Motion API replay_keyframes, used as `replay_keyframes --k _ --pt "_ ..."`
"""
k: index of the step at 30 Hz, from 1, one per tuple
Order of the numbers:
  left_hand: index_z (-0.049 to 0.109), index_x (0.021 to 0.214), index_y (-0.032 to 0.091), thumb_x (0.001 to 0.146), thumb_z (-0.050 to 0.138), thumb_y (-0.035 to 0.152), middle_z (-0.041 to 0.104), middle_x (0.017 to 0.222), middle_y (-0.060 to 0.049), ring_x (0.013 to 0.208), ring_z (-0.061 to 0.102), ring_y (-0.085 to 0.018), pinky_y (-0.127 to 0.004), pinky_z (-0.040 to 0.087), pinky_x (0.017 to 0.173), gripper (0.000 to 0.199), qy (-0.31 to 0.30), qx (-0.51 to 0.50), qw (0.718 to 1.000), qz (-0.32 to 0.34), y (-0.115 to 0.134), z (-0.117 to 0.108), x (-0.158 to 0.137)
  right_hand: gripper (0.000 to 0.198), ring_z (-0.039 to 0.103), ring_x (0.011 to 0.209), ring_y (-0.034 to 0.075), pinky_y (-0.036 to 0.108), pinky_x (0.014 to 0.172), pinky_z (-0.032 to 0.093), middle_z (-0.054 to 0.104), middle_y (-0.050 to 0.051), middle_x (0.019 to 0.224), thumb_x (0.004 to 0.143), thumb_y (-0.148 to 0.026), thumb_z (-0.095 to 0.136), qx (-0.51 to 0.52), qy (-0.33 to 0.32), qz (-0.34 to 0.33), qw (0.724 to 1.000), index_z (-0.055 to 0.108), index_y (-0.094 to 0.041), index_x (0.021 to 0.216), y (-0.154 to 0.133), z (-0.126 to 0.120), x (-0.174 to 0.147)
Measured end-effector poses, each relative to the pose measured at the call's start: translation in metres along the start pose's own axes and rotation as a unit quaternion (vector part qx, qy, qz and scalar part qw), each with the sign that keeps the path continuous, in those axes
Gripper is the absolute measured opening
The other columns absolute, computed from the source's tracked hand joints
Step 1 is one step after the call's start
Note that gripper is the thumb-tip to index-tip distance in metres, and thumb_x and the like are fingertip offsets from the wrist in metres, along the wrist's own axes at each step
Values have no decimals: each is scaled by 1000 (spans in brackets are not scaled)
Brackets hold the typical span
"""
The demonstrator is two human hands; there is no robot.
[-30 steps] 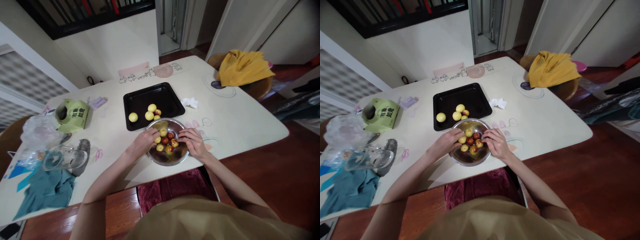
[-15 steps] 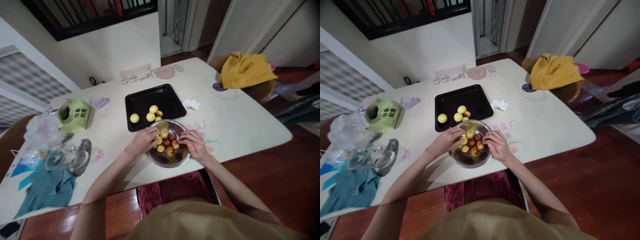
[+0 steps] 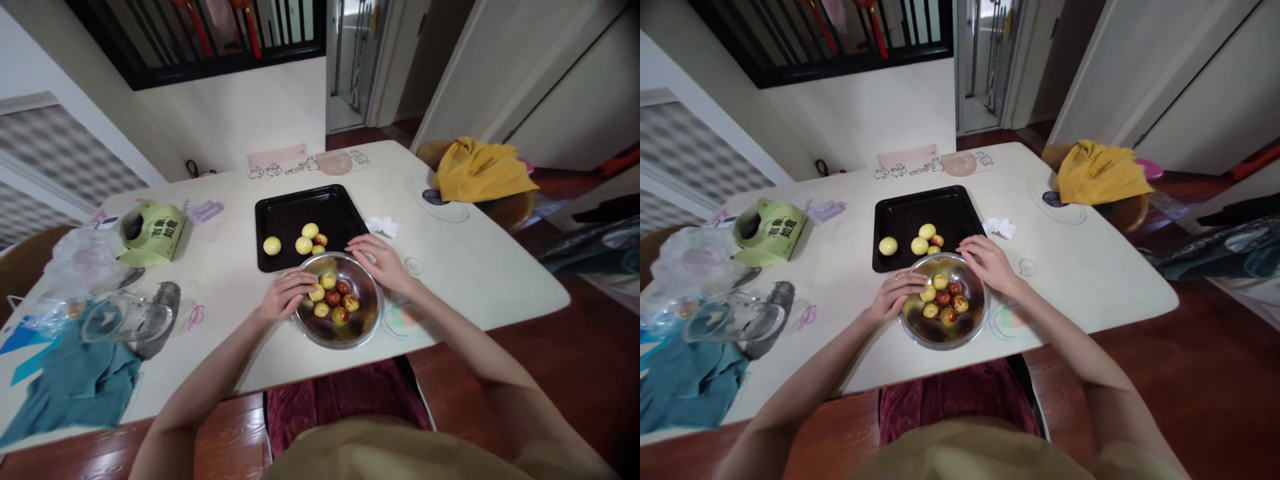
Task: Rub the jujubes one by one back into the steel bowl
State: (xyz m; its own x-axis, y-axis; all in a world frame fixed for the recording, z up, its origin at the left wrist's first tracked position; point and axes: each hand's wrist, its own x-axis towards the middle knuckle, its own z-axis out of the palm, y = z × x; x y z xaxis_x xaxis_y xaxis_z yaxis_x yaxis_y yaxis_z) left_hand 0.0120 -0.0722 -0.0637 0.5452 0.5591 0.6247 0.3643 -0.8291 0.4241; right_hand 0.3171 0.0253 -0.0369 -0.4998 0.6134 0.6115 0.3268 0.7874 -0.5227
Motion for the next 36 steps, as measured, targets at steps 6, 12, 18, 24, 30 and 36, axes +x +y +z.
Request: replay_keyframes --k 6,12,18,24,30,36 --pt "73 125 19 113 34 30 79 123 -14 125 74 -24 -54 53 119 43 -3 10 1000 4 -5 3 -1 33 72 115 26 44 101 61 72 11 127 109 -32 50 -1 -124 -13 992 72 -24 131 29 33 55" --pt "72 126 18 112 35 25 79 123 -14 126 73 -23 -55 54 119 40 0 20 999 27 -4 3 -2 33 73 113 26 43 100 61 73 11 125 109 -34 49 -22 -184 -12 983 76 -24 126 46 49 75" --pt "74 120 19 113 34 27 80 121 -13 124 74 -23 -55 55 118 41 3 15 1000 18 -4 5 -3 27 72 102 25 38 92 59 74 9 117 105 -37 59 -10 -212 -4 977 71 -23 125 52 48 72" --pt "73 122 19 113 35 27 80 122 -13 124 74 -23 -56 55 118 40 0 7 1000 7 -3 5 -2 22 70 99 25 37 89 56 73 7 111 97 -31 68 9 -205 -1 979 67 -23 118 54 45 66" --pt "74 119 19 114 31 29 80 121 -13 122 74 -22 -54 55 117 44 -3 19 1000 7 -4 4 -3 25 70 100 25 37 88 56 74 8 113 95 -30 69 13 -200 14 980 66 -22 119 58 42 64" --pt "74 116 19 115 27 32 80 119 -13 121 74 -21 -53 55 118 49 -13 37 999 -2 -4 5 -4 28 68 97 24 36 84 58 73 8 113 95 -32 70 62 -203 14 977 66 -22 120 66 46 64"
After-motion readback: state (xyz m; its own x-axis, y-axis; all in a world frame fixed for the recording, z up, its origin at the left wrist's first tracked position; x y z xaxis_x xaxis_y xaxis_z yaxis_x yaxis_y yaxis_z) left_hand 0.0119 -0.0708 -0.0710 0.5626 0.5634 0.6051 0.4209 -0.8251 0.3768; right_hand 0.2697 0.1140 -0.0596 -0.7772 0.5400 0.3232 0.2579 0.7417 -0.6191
